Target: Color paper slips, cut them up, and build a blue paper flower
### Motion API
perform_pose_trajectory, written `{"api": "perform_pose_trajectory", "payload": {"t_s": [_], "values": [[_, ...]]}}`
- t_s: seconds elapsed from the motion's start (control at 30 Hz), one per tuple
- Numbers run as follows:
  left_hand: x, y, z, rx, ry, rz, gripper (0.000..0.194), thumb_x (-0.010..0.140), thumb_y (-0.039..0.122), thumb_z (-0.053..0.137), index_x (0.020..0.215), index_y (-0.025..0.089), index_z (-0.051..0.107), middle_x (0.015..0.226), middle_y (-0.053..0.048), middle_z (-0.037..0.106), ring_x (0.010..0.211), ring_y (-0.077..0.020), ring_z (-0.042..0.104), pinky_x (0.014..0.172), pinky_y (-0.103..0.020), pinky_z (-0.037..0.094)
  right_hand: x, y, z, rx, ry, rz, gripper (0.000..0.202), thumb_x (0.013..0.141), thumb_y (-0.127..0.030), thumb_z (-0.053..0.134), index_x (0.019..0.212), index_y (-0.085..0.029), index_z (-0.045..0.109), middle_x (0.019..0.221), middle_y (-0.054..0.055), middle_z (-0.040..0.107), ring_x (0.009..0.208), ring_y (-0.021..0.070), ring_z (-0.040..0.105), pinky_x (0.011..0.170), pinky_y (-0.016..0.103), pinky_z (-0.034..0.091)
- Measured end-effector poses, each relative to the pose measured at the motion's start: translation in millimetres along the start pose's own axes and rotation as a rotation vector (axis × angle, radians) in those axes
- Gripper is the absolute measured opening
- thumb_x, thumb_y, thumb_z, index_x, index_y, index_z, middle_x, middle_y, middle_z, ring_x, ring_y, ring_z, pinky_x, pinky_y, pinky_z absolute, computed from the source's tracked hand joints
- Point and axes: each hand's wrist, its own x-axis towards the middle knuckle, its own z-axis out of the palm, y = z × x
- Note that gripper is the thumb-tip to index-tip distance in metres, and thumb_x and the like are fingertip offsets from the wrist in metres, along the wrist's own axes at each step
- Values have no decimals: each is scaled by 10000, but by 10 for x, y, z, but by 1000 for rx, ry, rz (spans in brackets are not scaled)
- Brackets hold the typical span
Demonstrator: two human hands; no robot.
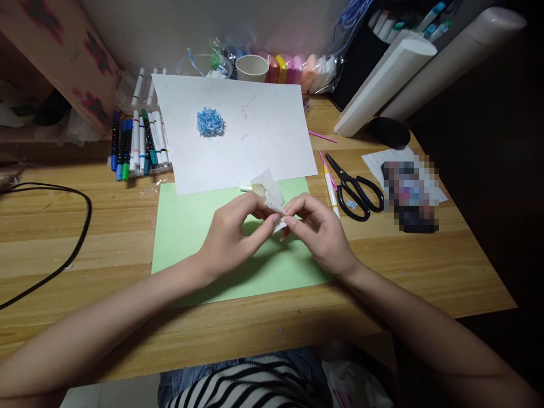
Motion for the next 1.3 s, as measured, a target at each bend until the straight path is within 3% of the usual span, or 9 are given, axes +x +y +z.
{"api": "perform_pose_trajectory", "payload": {"t_s": [0.1,0.3,0.53,0.8,0.87,1.07,1.2,1.3], "values": [[20,46,-23,-92,-36,-115,75,856,210,579,801,161,594,744,2,634,674,-97,592,626,-208,472,3,12,-2,32,-4,6,65,869,-228,556,812,-216,526,800,-15,531,704,112,574,632,234,517],[6,80,-55,70,-67,12,71,856,176,569,793,152,591,717,6,622,662,-91,562,604,-210,432,-34,-5,4,-197,67,-80,100,833,-221,613,882,-226,526,832,-20,578,760,109,595,626,200,516],[20,149,-84,-20,-107,-105,59,866,188,565,832,159,605,768,10,642,711,-89,591,656,-199,456,-39,-49,4,-413,104,-198,85,805,-131,585,821,-204,544,758,-22,576,699,103,579,610,199,530],[66,158,-85,-292,-166,-350,150,888,295,554,821,165,589,796,13,648,753,-92,605,679,-198,465,-23,-39,-9,-144,65,-19,68,884,-230,521,822,-207,537,757,-17,561,646,97,594,549,202,549],[68,147,-84,-303,-167,-355,142,889,290,553,838,165,599,813,11,646,762,-91,599,703,-202,466,-25,-36,-9,-193,71,-59,24,867,-231,548,855,-212,541,791,-9,576,697,110,606,577,213,565],[62,163,-107,-245,-173,-329,145,881,276,563,819,164,632,812,5,659,757,-100,599,721,-219,464,-51,-67,1,-474,131,-236,199,761,-168,646,918,-212,532,849,2,583,755,128,606,596,221,585],[69,161,-95,-248,-188,-309,129,869,252,574,802,166,644,806,2,674,755,-107,608,712,-226,467,-78,-92,7,-532,137,-268,222,758,-126,615,939,-216,523,858,2,585,752,127,610,578,215,585],[78,133,-62,-314,-223,-379,111,854,231,583,795,154,637,820,-21,695,773,-126,634,717,-249,488,-97,-108,17,-571,142,-272,228,768,-95,576,943,-226,512,848,-1,592,741,126,610,600,228,583]]}}
